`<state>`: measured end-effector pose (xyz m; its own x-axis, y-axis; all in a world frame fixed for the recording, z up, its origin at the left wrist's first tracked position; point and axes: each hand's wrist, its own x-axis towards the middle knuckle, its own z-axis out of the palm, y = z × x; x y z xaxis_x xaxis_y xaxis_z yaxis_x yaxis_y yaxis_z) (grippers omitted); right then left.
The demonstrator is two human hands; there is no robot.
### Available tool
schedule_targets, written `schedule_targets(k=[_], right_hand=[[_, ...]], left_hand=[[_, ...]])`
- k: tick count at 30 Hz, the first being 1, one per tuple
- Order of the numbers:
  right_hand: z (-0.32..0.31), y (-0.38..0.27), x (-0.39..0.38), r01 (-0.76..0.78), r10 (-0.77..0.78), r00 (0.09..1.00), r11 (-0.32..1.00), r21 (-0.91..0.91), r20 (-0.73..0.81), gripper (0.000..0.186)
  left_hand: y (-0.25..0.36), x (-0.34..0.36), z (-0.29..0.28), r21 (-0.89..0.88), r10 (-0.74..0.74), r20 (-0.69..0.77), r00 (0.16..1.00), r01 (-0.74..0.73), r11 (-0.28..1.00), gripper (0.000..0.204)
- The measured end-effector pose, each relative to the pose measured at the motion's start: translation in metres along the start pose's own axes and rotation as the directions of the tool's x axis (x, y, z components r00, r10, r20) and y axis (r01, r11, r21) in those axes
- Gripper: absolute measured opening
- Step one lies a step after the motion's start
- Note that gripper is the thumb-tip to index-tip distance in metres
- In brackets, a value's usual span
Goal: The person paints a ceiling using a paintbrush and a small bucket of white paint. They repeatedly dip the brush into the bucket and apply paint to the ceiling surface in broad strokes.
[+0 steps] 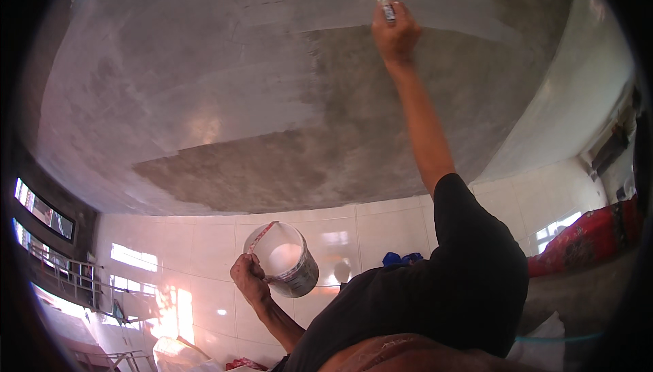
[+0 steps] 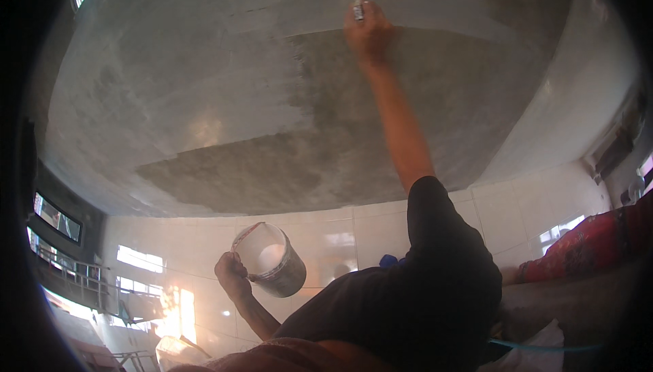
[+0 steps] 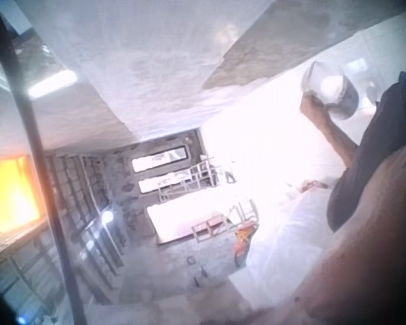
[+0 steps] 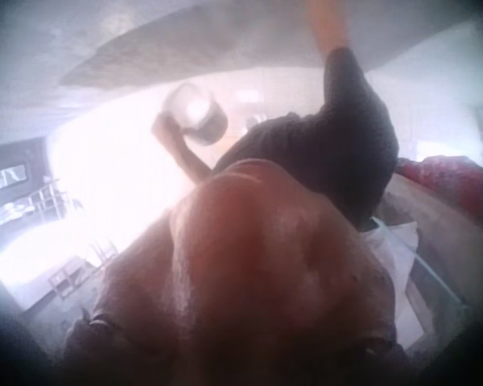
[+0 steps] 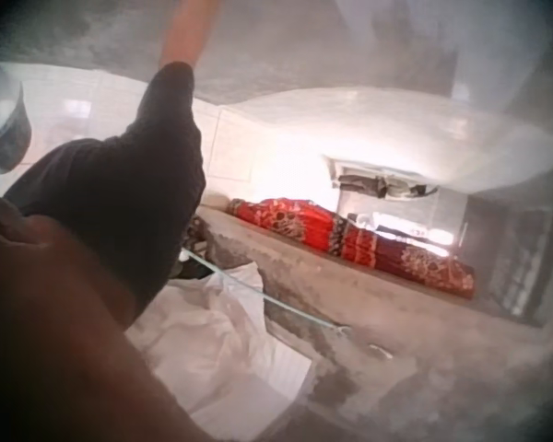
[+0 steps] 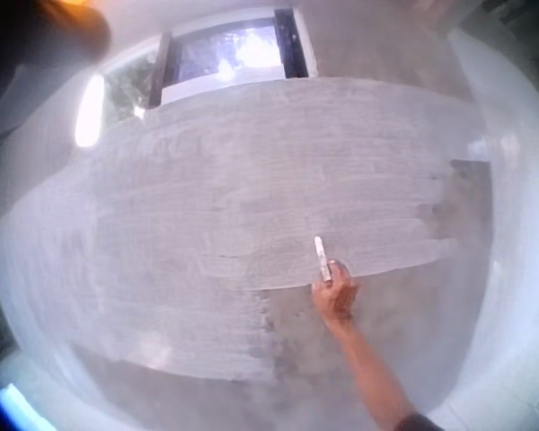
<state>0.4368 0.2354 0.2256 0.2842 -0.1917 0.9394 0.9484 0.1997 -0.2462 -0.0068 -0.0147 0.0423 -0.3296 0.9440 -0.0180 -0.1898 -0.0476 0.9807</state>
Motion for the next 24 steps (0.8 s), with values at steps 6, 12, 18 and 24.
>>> schedule_targets(k=[6,12,18,24], right_hand=[[0.124,-0.122,-0.067,0.019,-0.051,0.967,0.991,0.129,0.250,0.013],[0.192,-0.207,-0.093,-0.065,-0.057,0.936,0.942,0.328,0.347,0.010],[0.184,-0.183,-0.081,-0.306,0.085,0.905,0.811,0.499,0.417,0.013],[0.096,-0.028,-0.044,-0.382,0.332,0.922,0.869,0.315,0.201,0.022]], left_hand=[[-0.004,-0.002,-0.008,0.015,-0.023,-0.030,0.999,0.023,1.000,0.025],[-0.004,-0.001,-0.006,0.036,-0.035,-0.038,0.999,0.036,0.999,0.026],[0.002,-0.003,-0.009,0.097,-0.068,-0.086,0.994,0.076,0.992,0.027],[-0.006,-0.002,-0.019,0.244,0.066,-0.105,0.992,-0.039,0.969,0.028]])
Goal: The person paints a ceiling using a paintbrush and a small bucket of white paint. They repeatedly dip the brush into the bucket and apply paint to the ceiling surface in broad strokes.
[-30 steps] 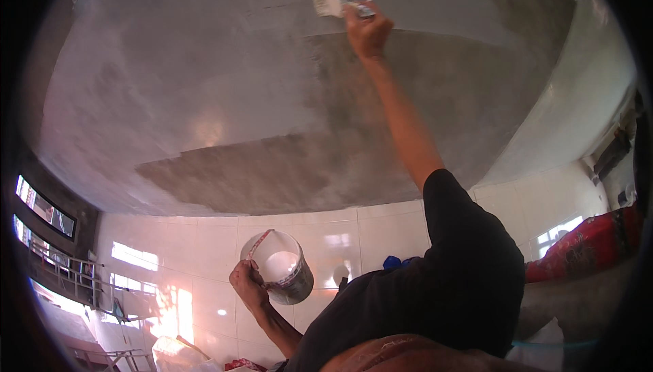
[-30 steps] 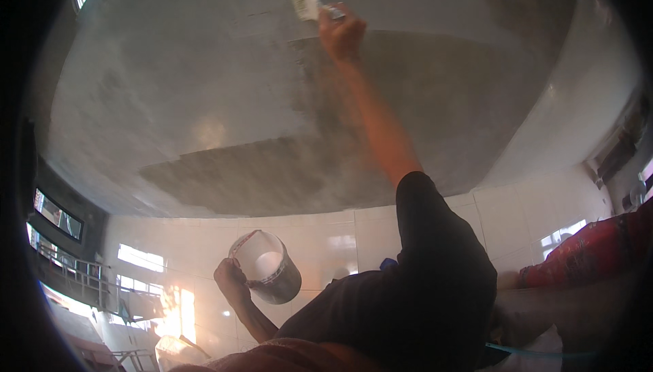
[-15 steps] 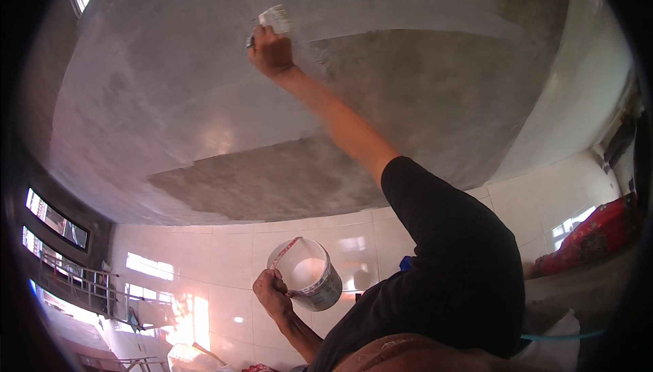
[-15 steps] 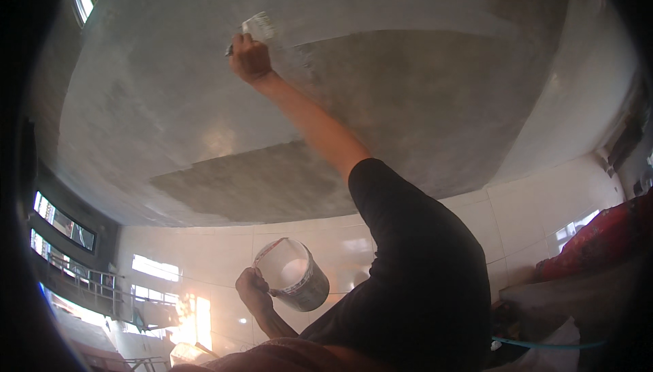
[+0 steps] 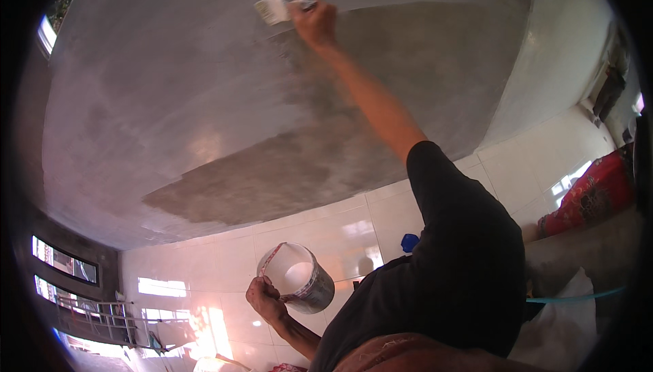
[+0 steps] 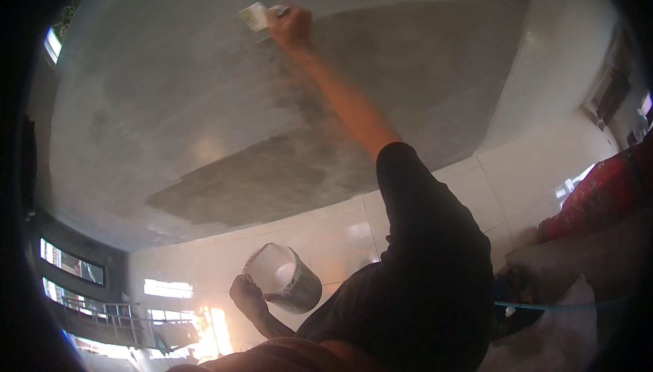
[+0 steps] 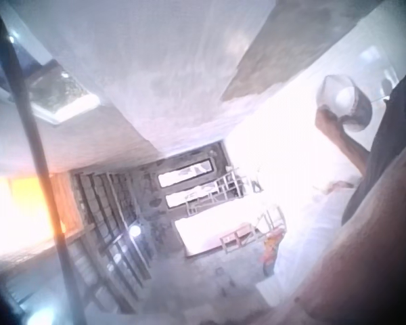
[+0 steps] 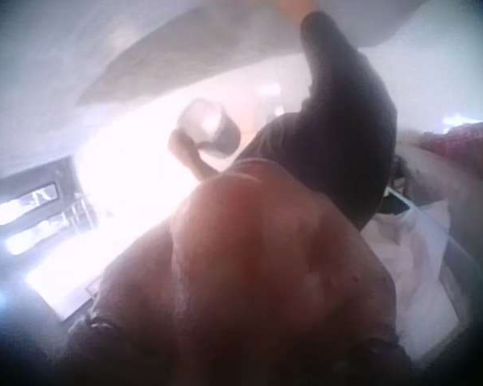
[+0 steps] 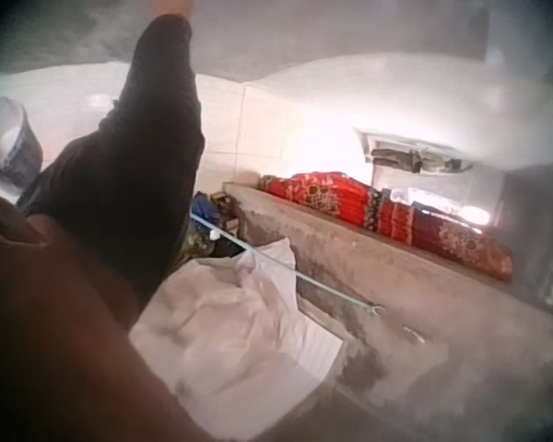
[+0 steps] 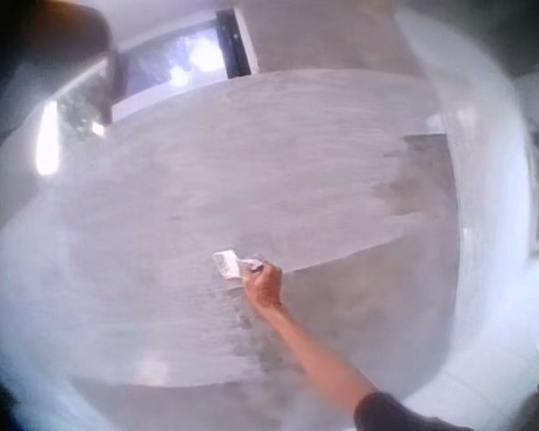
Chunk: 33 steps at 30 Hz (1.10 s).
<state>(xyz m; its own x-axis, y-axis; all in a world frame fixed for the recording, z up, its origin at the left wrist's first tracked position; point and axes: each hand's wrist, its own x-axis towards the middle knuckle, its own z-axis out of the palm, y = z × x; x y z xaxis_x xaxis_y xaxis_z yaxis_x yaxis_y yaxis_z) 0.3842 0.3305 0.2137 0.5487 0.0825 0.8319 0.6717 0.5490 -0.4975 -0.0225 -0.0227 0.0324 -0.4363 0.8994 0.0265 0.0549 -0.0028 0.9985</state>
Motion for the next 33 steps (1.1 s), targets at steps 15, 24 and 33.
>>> schedule_targets(k=[15,24,33], right_hand=[[-0.269,-0.041,0.021,-0.401,0.410,0.912,0.880,0.256,0.019,0.011],[-0.257,-0.148,-0.105,-0.760,0.412,0.482,0.636,0.135,0.773,0.013],[-0.258,-0.177,-0.153,-0.832,0.355,0.238,0.555,0.001,0.904,0.009]], left_hand=[[0.004,0.011,0.000,-0.195,-0.039,0.236,0.971,0.087,0.977,0.028],[0.030,0.011,0.013,-0.113,-0.010,0.400,0.917,0.060,0.992,0.028],[0.048,0.013,0.026,-0.018,-0.033,0.469,0.883,0.047,0.999,0.030]])
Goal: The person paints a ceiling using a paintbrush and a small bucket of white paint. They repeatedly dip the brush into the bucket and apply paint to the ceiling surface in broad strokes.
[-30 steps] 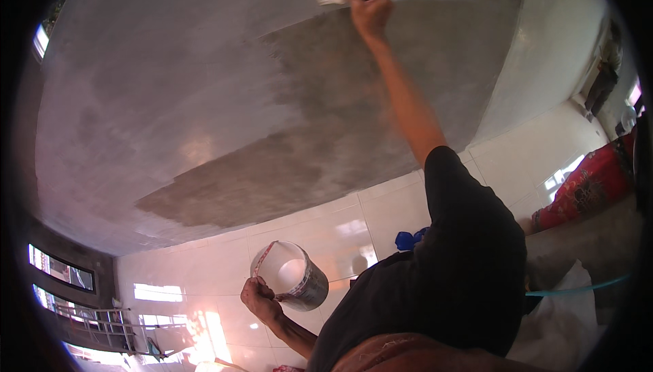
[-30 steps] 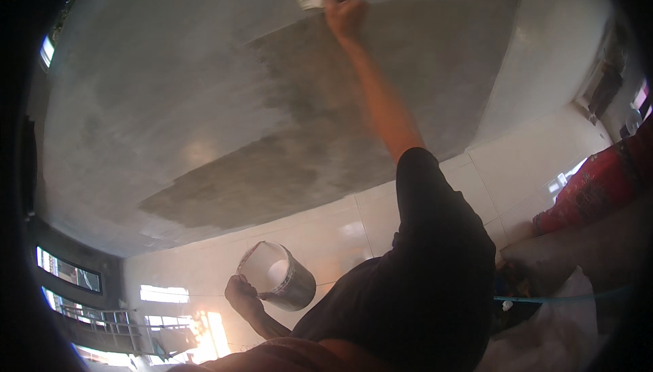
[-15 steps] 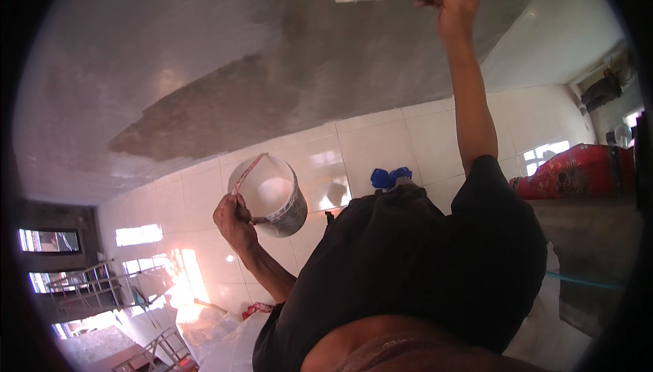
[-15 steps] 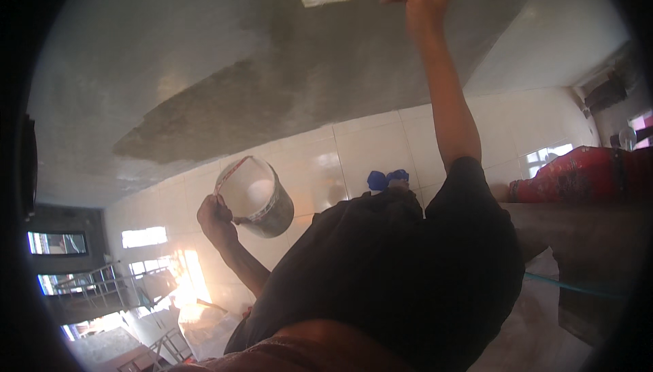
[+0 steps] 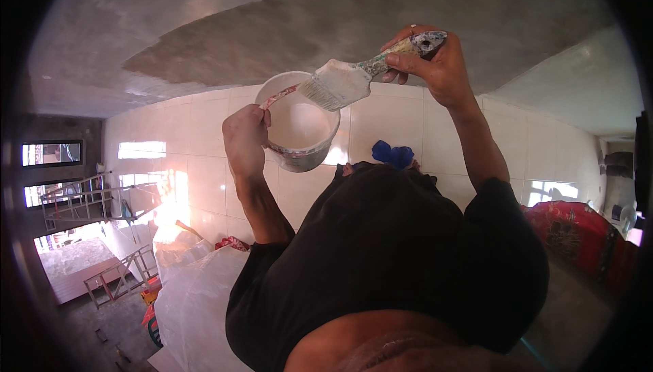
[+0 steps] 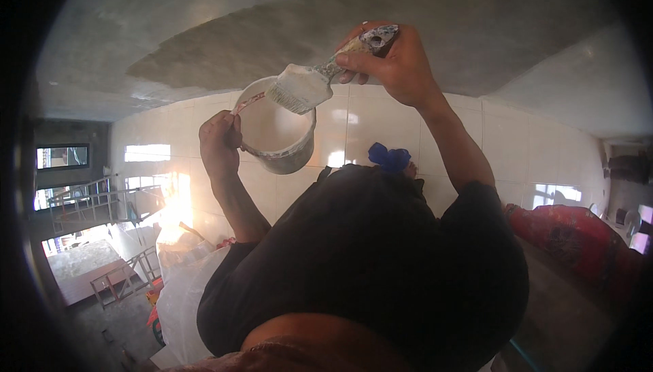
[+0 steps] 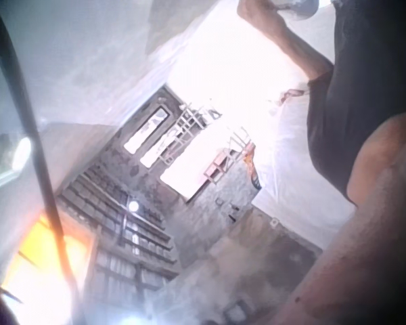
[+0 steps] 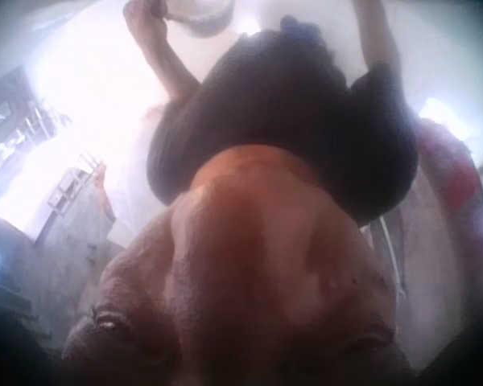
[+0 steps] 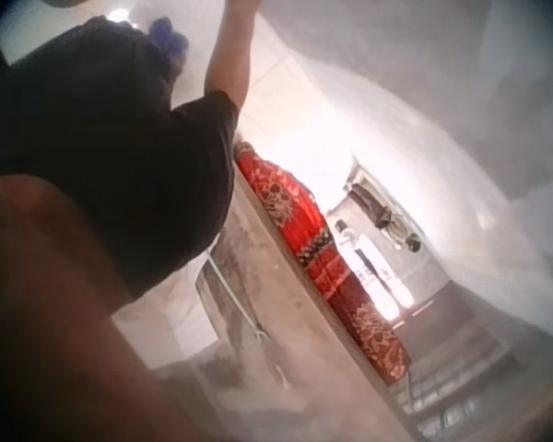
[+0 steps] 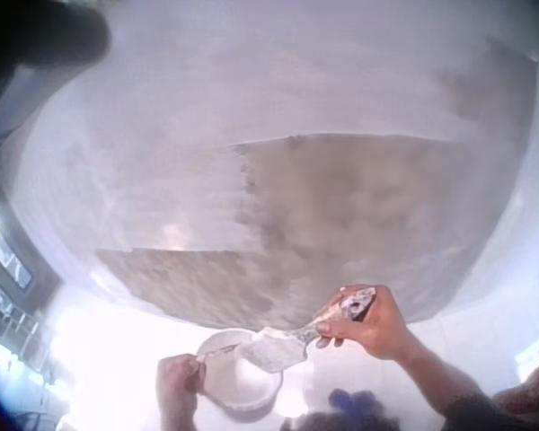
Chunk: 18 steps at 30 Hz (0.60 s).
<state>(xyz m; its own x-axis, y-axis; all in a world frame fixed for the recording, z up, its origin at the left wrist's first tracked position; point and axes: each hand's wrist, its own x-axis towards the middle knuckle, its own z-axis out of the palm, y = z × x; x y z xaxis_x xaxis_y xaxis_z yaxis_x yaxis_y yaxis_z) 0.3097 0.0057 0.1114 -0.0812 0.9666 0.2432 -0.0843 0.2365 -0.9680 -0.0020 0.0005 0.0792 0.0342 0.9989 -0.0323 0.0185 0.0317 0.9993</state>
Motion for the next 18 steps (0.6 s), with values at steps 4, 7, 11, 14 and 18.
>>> schedule_targets(k=[4,7,11,14,18], right_hand=[[-0.005,0.014,-0.013,-0.053,0.055,0.996,0.998,0.032,-0.073,0.011],[-0.010,0.022,-0.023,-0.081,0.117,0.975,0.979,0.186,-0.191,0.013],[-0.007,0.038,-0.036,-0.145,0.237,0.924,0.943,0.299,-0.301,0.011],[-0.004,0.057,-0.043,-0.131,0.246,0.886,0.946,0.297,-0.393,0.012],[-0.002,0.090,-0.045,-0.096,0.217,0.890,0.948,0.302,-0.400,0.013]], left_hand=[[-0.009,0.001,-0.003,-0.088,0.035,0.007,0.999,-0.034,0.996,0.025],[-0.013,0.005,-0.005,-0.132,0.021,0.012,1.000,-0.019,0.991,0.025],[-0.017,0.004,-0.014,-0.122,-0.045,0.031,0.998,0.049,0.991,0.029],[-0.042,0.011,-0.023,-0.069,-0.015,0.066,0.998,0.020,0.997,0.029],[-0.082,0.021,-0.029,-0.074,-0.009,0.089,0.996,0.016,0.997,0.031]])
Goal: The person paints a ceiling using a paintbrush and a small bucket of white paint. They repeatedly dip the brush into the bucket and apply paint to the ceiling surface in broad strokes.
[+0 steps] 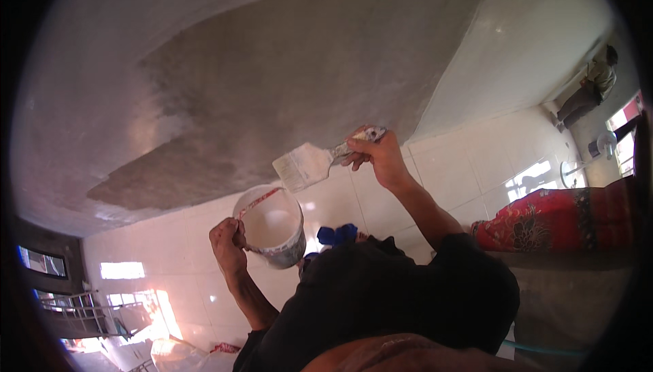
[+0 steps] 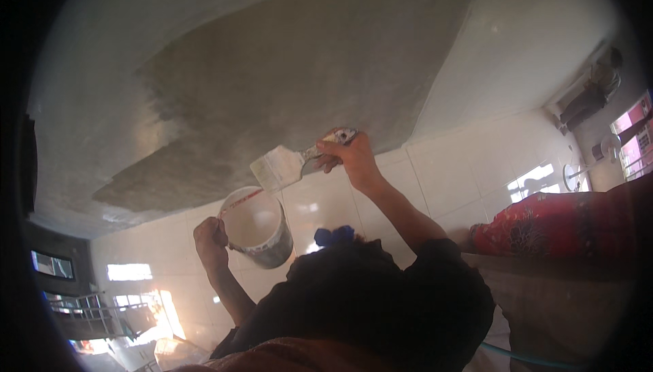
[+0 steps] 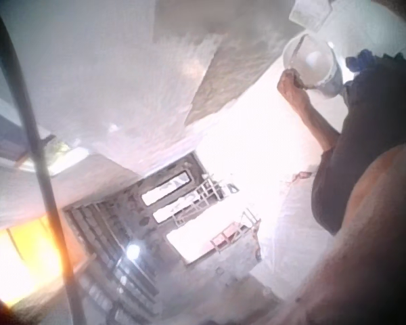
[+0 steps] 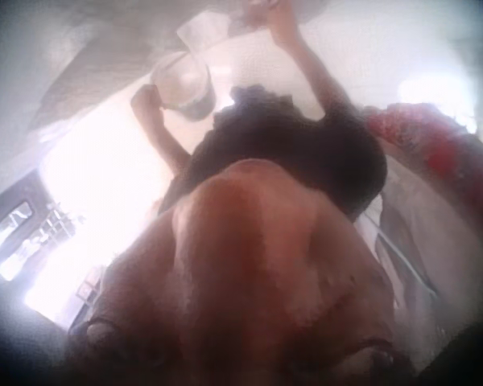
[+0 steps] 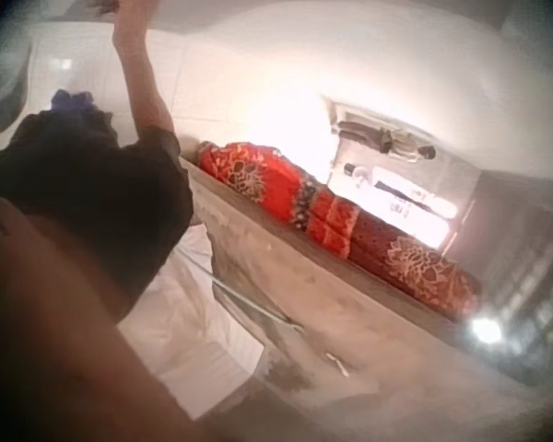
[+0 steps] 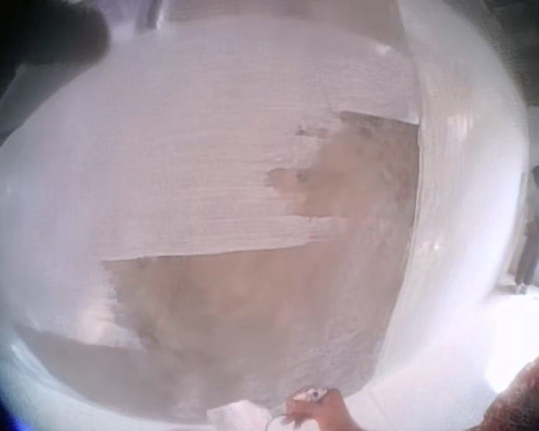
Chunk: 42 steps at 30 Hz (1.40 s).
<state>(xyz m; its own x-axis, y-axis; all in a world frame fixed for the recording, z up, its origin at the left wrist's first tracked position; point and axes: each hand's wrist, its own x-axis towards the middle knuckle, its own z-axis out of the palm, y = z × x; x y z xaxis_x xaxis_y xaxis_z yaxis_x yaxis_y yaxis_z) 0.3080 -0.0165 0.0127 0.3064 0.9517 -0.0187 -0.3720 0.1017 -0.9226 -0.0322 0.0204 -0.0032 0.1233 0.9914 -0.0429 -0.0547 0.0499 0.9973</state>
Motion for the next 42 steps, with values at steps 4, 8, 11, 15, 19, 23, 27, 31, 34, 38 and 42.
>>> schedule_targets(k=[4,8,11,15,19,23,27,31,34,38,42], right_hand=[[0.010,-0.050,0.003,0.030,-0.029,0.999,0.999,-0.021,0.036,0.011],[0.021,-0.071,0.002,0.057,-0.053,0.995,0.997,-0.045,0.084,0.012],[0.033,-0.155,0.009,0.120,-0.095,0.979,0.984,-0.135,0.178,0.011],[0.031,-0.155,0.004,0.191,-0.160,0.970,0.967,-0.166,0.185,0.011],[0.027,-0.153,0.006,0.197,-0.156,0.968,0.958,-0.210,0.199,0.011],[0.020,-0.145,0.010,0.189,-0.150,0.969,0.962,-0.199,0.196,0.011],[0.019,-0.132,0.019,0.152,-0.124,0.978,0.974,-0.167,0.167,0.012],[0.016,-0.129,0.028,0.153,-0.119,0.971,0.976,-0.157,0.209,0.010],[0.014,-0.121,0.038,0.159,-0.113,0.955,0.975,-0.154,0.274,0.009],[0.012,-0.129,0.043,0.146,-0.077,0.931,0.974,-0.171,0.357,0.009],[0.018,-0.145,0.044,0.111,-0.036,0.904,0.982,-0.153,0.426,0.008]], left_hand=[[0.025,0.000,0.017,-0.102,0.048,-0.001,0.999,-0.048,0.994,0.028],[0.054,0.005,0.035,-0.138,0.014,0.002,1.000,-0.013,0.990,0.027],[0.114,0.005,0.073,-0.222,0.035,-0.016,0.999,-0.038,0.974,0.024],[0.118,0.016,0.084,-0.236,0.048,0.078,0.996,-0.028,0.971,0.023],[0.126,0.022,0.101,-0.206,0.071,0.114,0.991,-0.046,0.978,0.023],[0.120,0.029,0.113,-0.185,0.017,0.113,0.993,0.004,0.983,0.023],[0.106,0.029,0.112,-0.166,-0.012,0.107,0.994,0.030,0.986,0.022],[0.114,0.017,0.119,-0.148,0.000,0.067,0.998,0.010,0.989,0.024],[0.113,0.007,0.120,-0.106,-0.023,0.003,1.000,0.023,0.994,0.026],[0.115,-0.008,0.122,-0.067,0.015,-0.098,0.995,-0.021,0.998,0.027],[0.128,-0.020,0.125,-0.028,0.005,-0.203,0.979,-0.011,1.000,0.026]])
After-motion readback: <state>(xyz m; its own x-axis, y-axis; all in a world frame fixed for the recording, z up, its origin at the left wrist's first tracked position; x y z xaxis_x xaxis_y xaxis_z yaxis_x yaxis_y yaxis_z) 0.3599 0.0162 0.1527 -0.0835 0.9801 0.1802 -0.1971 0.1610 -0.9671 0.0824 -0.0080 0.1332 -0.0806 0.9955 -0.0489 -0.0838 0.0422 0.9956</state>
